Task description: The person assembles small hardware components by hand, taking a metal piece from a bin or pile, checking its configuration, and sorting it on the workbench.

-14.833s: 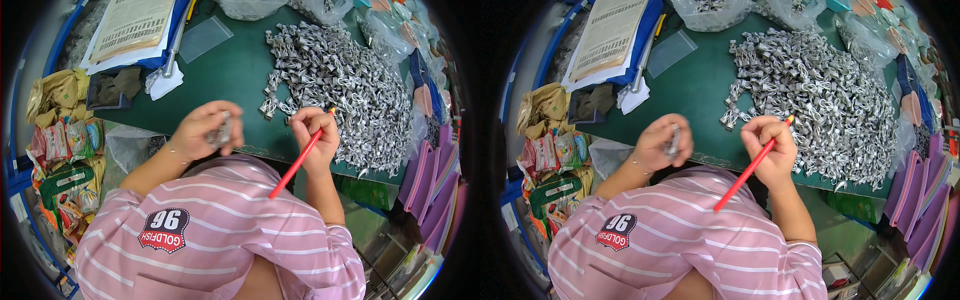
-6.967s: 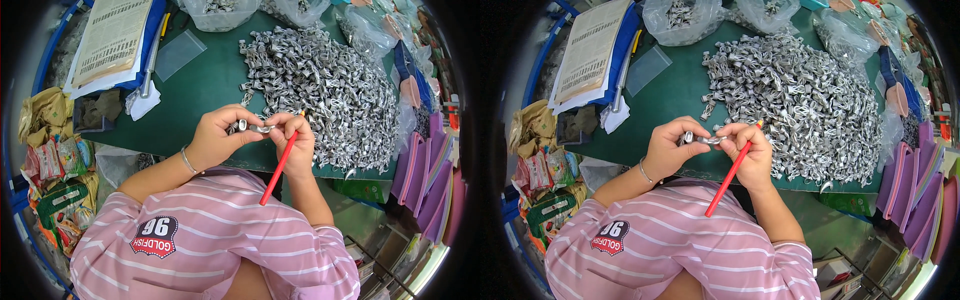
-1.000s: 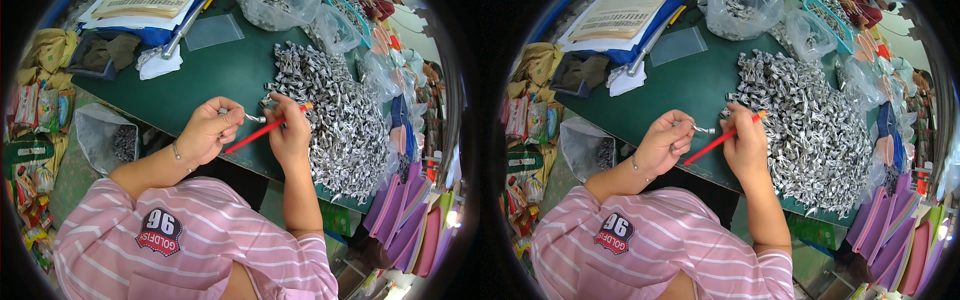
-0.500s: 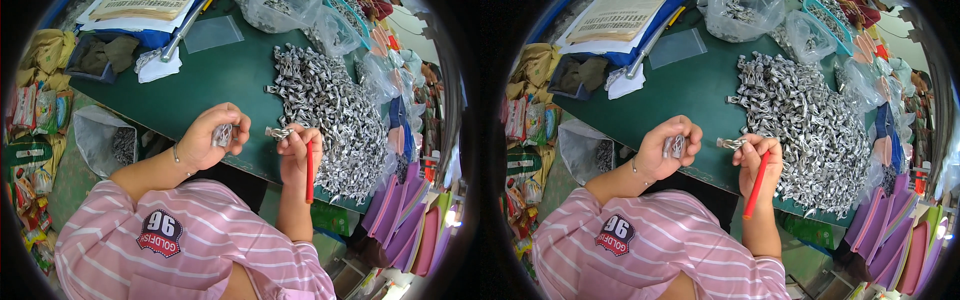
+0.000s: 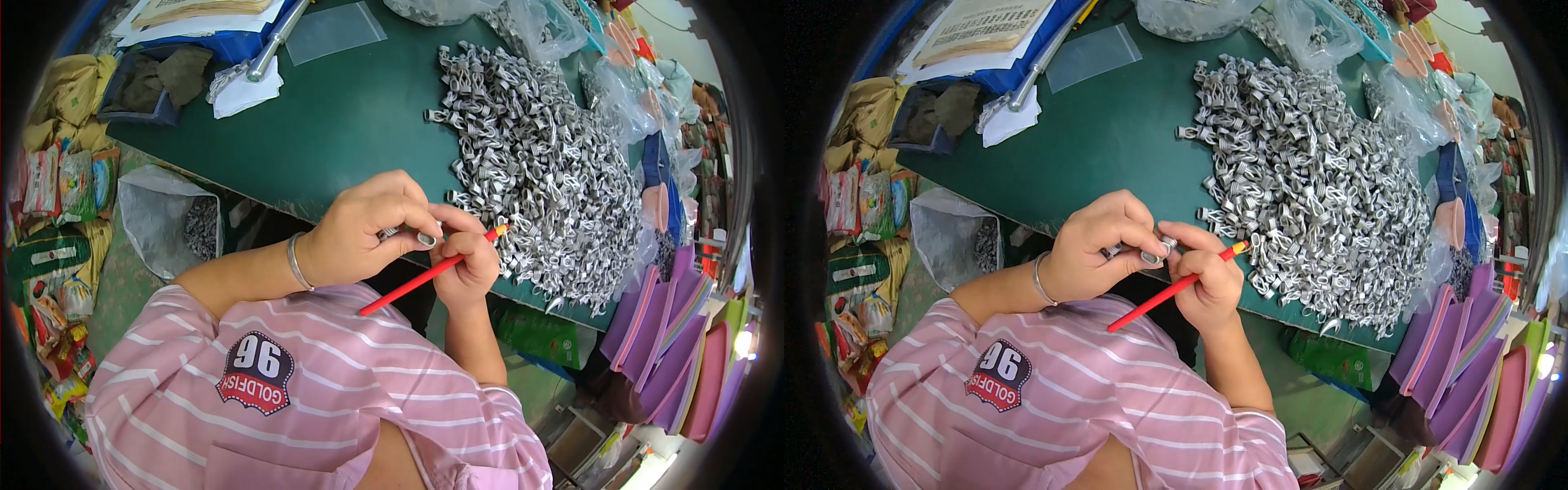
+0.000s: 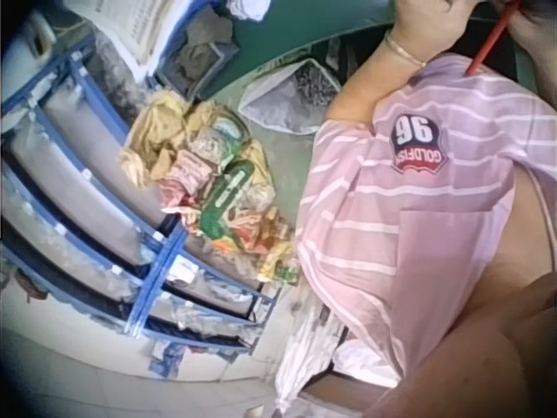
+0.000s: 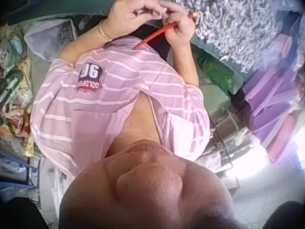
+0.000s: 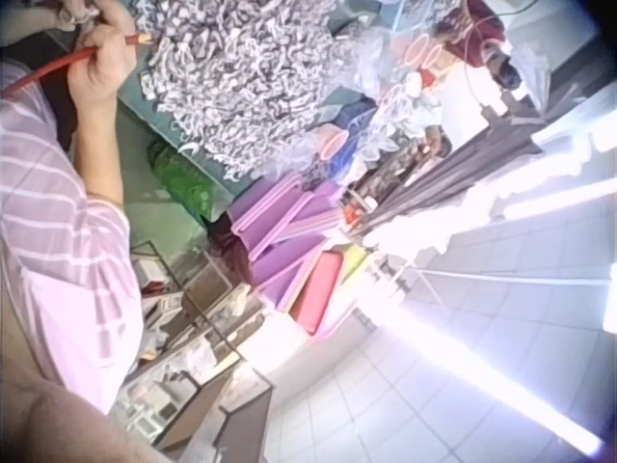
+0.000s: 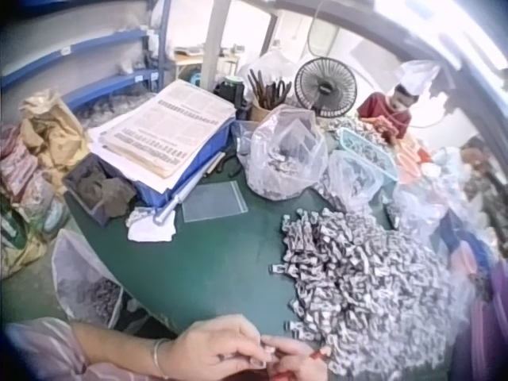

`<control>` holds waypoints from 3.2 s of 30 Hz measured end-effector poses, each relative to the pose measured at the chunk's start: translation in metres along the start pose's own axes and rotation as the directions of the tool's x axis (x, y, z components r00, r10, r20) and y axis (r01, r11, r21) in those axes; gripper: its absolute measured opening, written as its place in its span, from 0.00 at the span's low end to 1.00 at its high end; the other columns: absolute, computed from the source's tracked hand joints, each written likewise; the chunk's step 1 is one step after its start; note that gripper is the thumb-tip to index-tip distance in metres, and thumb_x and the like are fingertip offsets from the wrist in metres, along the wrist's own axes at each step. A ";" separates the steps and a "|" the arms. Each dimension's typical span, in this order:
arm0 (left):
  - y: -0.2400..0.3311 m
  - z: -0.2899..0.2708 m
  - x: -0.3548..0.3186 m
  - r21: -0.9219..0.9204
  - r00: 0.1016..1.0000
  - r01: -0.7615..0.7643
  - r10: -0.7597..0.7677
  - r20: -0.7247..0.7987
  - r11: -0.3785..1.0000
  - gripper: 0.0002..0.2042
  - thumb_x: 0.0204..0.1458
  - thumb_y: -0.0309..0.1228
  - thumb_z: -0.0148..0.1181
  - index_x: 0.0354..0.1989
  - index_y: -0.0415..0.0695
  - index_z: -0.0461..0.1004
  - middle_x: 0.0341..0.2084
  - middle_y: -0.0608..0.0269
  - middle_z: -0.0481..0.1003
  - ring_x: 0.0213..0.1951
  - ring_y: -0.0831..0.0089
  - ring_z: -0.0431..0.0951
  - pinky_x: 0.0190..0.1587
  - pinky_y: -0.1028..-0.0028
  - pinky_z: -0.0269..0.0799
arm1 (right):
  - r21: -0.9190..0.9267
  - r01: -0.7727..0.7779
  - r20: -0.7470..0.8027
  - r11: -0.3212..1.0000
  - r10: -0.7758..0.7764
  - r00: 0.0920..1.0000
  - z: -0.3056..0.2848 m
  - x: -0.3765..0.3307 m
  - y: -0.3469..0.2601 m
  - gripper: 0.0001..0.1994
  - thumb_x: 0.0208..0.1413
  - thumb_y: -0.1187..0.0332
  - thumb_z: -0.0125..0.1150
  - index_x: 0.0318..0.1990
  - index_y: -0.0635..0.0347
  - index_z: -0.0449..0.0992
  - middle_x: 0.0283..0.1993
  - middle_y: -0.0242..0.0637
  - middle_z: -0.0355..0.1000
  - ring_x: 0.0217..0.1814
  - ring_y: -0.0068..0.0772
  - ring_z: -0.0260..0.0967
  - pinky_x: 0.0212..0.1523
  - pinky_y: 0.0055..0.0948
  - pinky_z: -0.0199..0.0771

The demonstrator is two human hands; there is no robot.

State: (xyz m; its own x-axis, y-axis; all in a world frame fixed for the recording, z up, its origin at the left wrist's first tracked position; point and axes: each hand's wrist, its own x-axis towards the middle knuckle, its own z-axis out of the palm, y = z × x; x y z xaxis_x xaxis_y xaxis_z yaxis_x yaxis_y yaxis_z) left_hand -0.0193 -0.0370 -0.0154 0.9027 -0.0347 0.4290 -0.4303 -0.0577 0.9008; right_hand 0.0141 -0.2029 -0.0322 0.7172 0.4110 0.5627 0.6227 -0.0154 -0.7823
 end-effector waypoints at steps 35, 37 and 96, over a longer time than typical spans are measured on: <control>-0.001 0.001 -0.010 -0.062 0.986 0.152 -0.147 0.082 0.986 0.12 0.40 0.17 0.61 0.36 0.39 0.74 0.24 0.63 0.70 0.28 0.75 0.72 0.29 0.79 0.68 | 0.605 -0.311 0.053 0.733 0.352 0.934 -0.010 -0.016 0.003 0.14 0.44 0.86 0.57 0.25 0.60 0.57 0.39 0.47 0.65 0.36 0.31 0.69 0.39 0.27 0.75; -0.002 0.005 -0.011 0.101 0.998 -0.054 0.049 0.048 0.993 0.12 0.35 0.18 0.63 0.32 0.42 0.76 0.23 0.62 0.69 0.25 0.70 0.70 0.25 0.76 0.65 | 0.744 -0.391 0.148 0.542 0.437 0.887 -0.014 -0.020 0.003 0.15 0.43 0.86 0.58 0.24 0.60 0.57 0.39 0.48 0.65 0.36 0.31 0.69 0.37 0.26 0.75; 0.010 -0.193 -0.174 0.956 0.301 0.284 -0.940 -0.157 -0.069 0.15 0.45 0.24 0.57 0.43 0.34 0.69 0.37 0.55 0.74 0.38 0.72 0.75 0.38 0.73 0.71 | -0.137 -0.195 -0.090 0.971 0.184 0.979 -0.082 0.027 -0.012 0.13 0.59 0.66 0.42 0.42 0.67 0.68 0.21 0.38 0.71 0.22 0.24 0.67 0.26 0.20 0.65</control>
State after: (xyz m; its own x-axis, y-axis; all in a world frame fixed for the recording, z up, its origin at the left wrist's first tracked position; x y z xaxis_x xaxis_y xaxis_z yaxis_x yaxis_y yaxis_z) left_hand -0.1795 0.1613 -0.0677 0.6778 0.2008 -0.7073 0.2799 -0.9600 -0.0043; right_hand 0.0518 -0.2662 0.0146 0.8447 0.3172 0.4312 0.5078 -0.2201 -0.8329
